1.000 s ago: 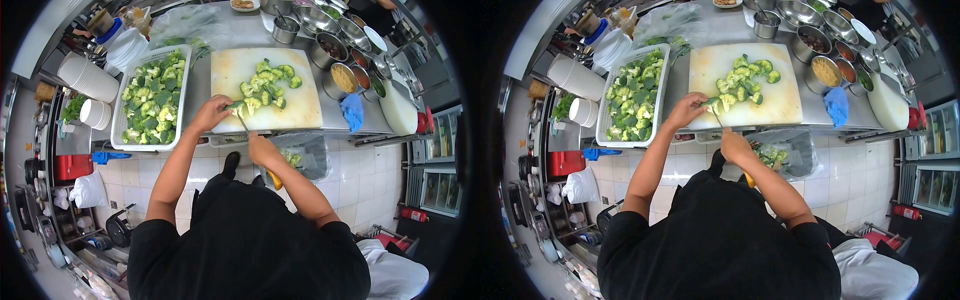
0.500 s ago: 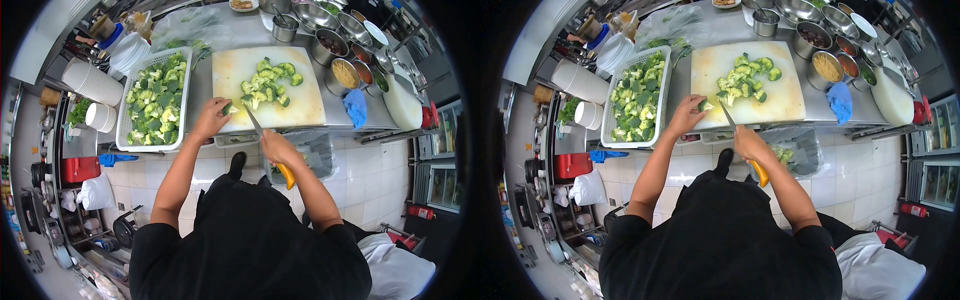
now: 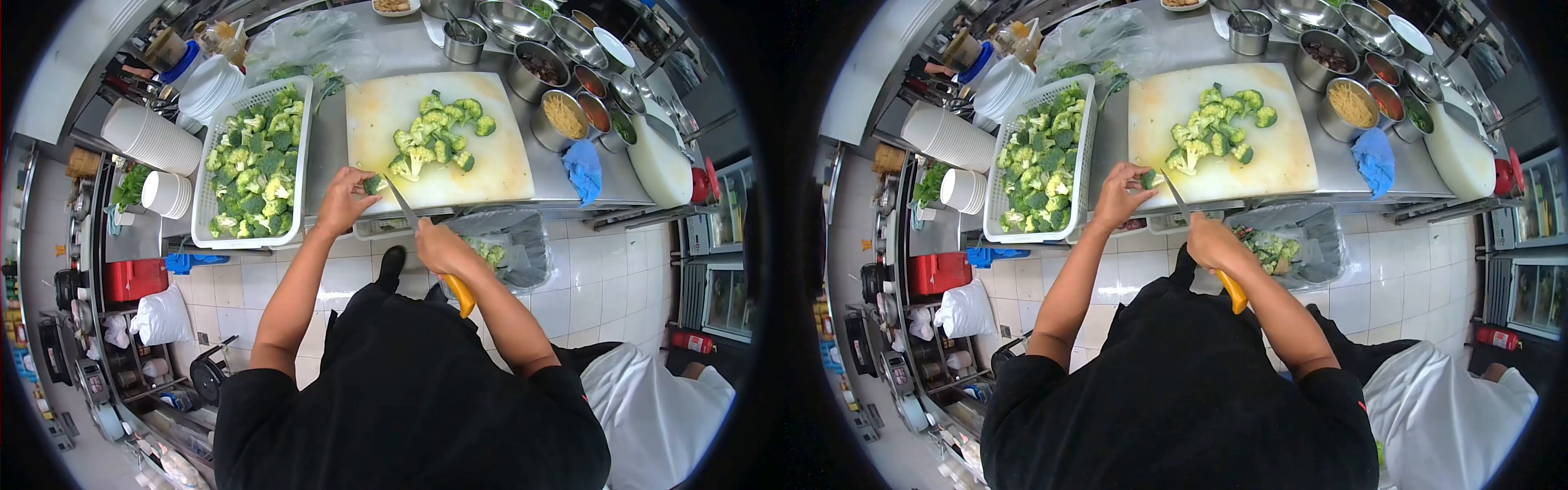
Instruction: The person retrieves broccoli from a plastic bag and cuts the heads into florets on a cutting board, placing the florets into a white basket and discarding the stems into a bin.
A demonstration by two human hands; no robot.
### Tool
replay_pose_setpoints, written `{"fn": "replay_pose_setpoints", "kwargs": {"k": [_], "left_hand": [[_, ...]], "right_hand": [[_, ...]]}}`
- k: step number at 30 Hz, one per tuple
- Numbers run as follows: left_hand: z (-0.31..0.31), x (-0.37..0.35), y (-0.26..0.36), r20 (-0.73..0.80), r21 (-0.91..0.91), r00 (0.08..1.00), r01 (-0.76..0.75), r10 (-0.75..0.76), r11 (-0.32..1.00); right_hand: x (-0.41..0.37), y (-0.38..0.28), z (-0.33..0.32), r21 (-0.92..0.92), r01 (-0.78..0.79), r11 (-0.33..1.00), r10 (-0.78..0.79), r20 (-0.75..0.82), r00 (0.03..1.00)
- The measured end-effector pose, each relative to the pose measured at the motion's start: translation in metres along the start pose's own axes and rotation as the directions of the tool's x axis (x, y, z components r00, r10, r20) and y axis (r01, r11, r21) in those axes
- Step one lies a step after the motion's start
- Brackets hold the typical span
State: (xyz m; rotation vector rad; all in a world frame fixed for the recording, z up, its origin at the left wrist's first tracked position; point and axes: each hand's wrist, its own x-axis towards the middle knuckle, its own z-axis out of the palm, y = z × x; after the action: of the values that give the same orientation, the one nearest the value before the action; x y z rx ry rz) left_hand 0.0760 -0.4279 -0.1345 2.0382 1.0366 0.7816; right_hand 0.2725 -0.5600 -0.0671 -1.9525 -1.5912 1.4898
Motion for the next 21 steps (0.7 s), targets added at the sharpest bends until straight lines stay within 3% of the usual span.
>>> {"fn": "replay_pose_setpoints", "kwargs": {"k": [9, 11, 12, 14, 15, 17, 18, 19, 20, 21], "left_hand": [[0.001, 0.001, -0.004, 0.015, -0.041, 0.993, 0.119, -0.119, 0.992], [0.007, 0.002, -0.01, -0.022, -0.378, 0.96, 0.25, -0.278, 0.892], [0.008, 0.001, -0.015, -0.023, -0.372, 0.962, 0.245, -0.273, 0.895], [0.008, 0.001, -0.025, 0.054, -0.701, 0.961, 0.23, -0.272, 0.675], [0.009, 0.002, -0.024, 0.053, -0.699, 0.961, 0.229, -0.271, 0.678], [0.015, 0.001, -0.023, -0.083, -0.655, 0.984, 0.063, -0.155, 0.753], [0.013, 0.001, -0.02, -0.075, -0.655, 0.985, 0.07, -0.157, 0.752], [0.009, 0.001, -0.018, -0.086, -0.396, 0.994, 0.023, -0.062, 0.918], [0.005, 0.001, -0.016, -0.067, -0.101, 0.997, -0.043, 0.036, 0.994], [0.002, -0.002, -0.013, -0.06, -0.101, 0.998, -0.042, 0.036, 0.994]], "right_hand": [[0.027, -0.002, 0.029, 0.011, -0.04, 0.999, 0.04, -0.045, 0.998], [0.026, -0.002, 0.028, -0.035, -0.049, 0.998, 0.046, -0.069, 0.997], [0.023, 0.001, 0.023, 0.008, -0.043, 0.999, 0.043, -0.041, 0.998], [0.016, 0.005, 0.012, 0.051, -0.023, 0.998, 0.023, 0.007, 1.0], [0.014, 0.007, 0.01, 0.053, -0.02, 0.998, 0.019, 0.005, 1.0], [0.009, 0.012, 0.009, 0.053, -0.058, 0.997, 0.062, -0.066, 0.996], [0.003, 0.009, 0.006, 0.068, -0.046, 0.997, 0.051, -0.073, 0.996], [0.001, 0.012, 0.007, 0.073, -0.052, 0.996, 0.057, -0.074, 0.996], [0.002, 0.016, 0.009, 0.031, -0.04, 0.999, 0.042, -0.079, 0.996], [0.003, 0.02, 0.012, -0.01, -0.028, 1.0, 0.027, -0.083, 0.996]]}}
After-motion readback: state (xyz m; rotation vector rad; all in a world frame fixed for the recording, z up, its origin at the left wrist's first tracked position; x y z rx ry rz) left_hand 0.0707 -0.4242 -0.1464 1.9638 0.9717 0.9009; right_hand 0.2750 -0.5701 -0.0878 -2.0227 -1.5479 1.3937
